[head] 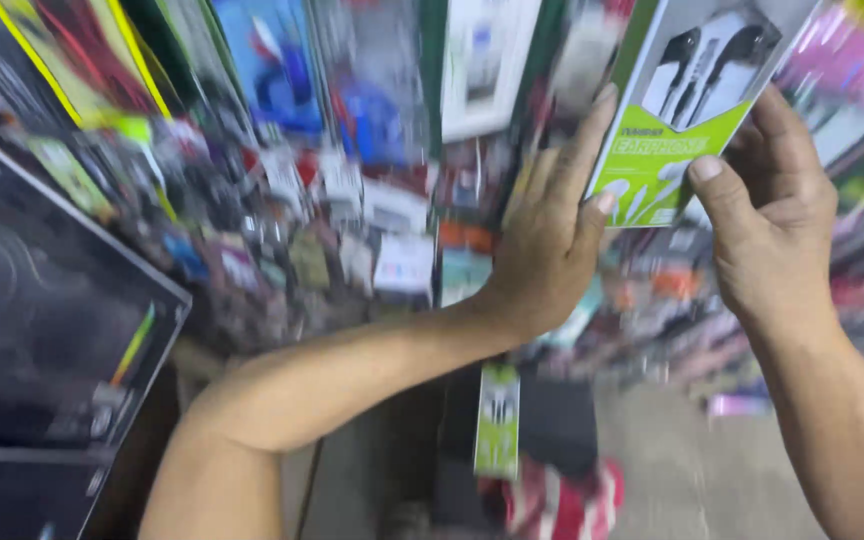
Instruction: Organizing, wiping, and tidying mobile phone accessories on display shelves in a retail store.
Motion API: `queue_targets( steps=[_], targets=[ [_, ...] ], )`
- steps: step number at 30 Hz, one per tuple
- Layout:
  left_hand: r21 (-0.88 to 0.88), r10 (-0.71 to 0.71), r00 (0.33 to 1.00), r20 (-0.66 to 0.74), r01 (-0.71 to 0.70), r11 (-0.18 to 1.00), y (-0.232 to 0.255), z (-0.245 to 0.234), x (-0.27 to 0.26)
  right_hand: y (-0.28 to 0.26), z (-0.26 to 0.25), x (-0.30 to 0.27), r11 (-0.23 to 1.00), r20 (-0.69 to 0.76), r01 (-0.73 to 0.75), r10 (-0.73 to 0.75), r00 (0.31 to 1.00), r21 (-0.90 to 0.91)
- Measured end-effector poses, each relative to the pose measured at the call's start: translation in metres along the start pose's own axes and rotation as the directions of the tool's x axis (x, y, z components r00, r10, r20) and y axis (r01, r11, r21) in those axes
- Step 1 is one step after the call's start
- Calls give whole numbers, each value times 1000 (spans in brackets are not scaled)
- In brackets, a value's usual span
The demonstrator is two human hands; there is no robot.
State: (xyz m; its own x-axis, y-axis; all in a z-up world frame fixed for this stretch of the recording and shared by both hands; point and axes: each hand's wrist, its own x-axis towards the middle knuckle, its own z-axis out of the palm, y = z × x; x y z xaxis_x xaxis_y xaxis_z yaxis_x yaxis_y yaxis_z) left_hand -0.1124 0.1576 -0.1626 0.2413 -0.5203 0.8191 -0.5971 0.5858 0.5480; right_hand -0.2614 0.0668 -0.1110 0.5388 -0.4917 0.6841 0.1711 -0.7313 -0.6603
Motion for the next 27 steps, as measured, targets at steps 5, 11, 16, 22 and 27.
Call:
queue_targets(
  steps=[5,11,16,22,27],
  targets=[
    [164,-344,923,173,318,934,-68,28,-148,112,27,-129,922,51,-387,386,921,4],
    [21,-786,576,226,804,595,-149,65,-311,198,92,-255,642,27,-751,763,646,-154],
    [150,-939,292,183,935,320,-216,96,-439,268,131,-345,470,114,-866,882,457,-172],
    [457,-958,244,150,842,286,-248,111,-493,320,153,-412,367,54,-835,924,379,-411],
    [564,-974,188,125,794,226,-216,100,-461,325,145,-427,394,83,-810,913,400,-435]
  ],
)
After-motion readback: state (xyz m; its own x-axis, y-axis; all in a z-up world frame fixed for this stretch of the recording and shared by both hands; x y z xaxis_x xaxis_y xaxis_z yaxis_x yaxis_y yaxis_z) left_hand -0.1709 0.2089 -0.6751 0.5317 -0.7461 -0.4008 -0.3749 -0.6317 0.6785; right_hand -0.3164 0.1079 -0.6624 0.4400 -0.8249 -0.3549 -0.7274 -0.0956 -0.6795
